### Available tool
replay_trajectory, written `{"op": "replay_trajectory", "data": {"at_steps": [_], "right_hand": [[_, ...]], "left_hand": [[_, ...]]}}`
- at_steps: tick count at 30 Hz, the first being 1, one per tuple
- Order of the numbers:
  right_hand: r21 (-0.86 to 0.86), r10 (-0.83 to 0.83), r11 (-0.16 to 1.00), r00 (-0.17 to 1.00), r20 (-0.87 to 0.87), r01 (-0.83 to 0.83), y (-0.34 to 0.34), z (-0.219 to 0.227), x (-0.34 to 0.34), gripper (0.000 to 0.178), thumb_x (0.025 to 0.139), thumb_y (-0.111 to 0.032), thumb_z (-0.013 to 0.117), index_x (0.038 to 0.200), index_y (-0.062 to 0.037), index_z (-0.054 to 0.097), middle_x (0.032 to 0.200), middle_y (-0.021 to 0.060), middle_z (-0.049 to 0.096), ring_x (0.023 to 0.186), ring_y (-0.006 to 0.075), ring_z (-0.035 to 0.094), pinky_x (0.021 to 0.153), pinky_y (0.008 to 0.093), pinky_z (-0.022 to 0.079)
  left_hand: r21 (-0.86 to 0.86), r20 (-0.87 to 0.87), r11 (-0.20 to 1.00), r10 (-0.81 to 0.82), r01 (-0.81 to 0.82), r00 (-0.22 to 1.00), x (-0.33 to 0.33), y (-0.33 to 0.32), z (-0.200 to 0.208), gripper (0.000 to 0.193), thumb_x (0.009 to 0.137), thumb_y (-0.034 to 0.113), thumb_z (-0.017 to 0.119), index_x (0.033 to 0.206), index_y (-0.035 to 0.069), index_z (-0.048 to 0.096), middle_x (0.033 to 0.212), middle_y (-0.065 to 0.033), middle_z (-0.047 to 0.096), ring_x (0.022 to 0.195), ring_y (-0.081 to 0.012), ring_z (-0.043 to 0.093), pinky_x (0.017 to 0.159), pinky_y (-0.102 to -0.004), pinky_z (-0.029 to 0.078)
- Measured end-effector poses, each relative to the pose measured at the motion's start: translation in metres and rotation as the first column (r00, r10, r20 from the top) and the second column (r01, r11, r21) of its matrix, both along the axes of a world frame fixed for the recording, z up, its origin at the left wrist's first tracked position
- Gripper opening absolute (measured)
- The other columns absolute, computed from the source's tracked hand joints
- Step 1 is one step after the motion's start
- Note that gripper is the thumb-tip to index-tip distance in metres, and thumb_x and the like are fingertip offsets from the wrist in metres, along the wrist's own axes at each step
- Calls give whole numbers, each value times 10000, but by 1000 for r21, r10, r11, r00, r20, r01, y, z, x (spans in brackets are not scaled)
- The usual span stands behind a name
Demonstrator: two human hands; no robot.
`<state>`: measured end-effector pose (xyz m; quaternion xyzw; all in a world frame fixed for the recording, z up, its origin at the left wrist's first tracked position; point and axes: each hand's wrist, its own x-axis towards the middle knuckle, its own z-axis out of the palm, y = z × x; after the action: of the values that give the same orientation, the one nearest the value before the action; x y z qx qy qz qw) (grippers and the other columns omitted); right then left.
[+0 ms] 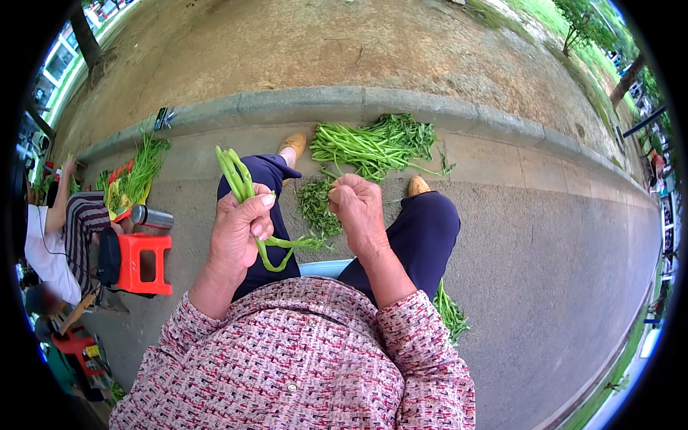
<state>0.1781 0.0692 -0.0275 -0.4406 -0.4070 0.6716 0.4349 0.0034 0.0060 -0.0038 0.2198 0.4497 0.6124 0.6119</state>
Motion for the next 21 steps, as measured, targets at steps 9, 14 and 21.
{"op": "replay_trajectory", "data": {"at_steps": [9,14,21], "right_hand": [[25,226,974,968,-105,-225,-15,-3,8,59,851,-84,586,827,-32,598,681,-10,560,583,59,476,539,186,376],[131,341,934,939,-48,-332,-22,4,2,100,859,-93,592,793,-18,591,668,-15,541,584,50,429,536,200,349],[410,94,863,890,445,-296,-35,5,-15,100,802,-89,589,744,-8,582,622,89,550,554,177,531,530,303,417]], "left_hand": [[-78,11,993,-93,94,996,3,-5,-7,164,826,80,663,971,10,634,670,22,536,450,-39,422,417,-198,361],[-31,-50,991,-133,132,990,10,-7,0,157,807,61,678,947,7,630,673,19,548,466,-36,431,420,-183,349],[2,-209,996,-92,95,974,14,-11,-13,96,796,64,688,832,22,609,651,24,538,471,-33,417,416,-181,326]]}}
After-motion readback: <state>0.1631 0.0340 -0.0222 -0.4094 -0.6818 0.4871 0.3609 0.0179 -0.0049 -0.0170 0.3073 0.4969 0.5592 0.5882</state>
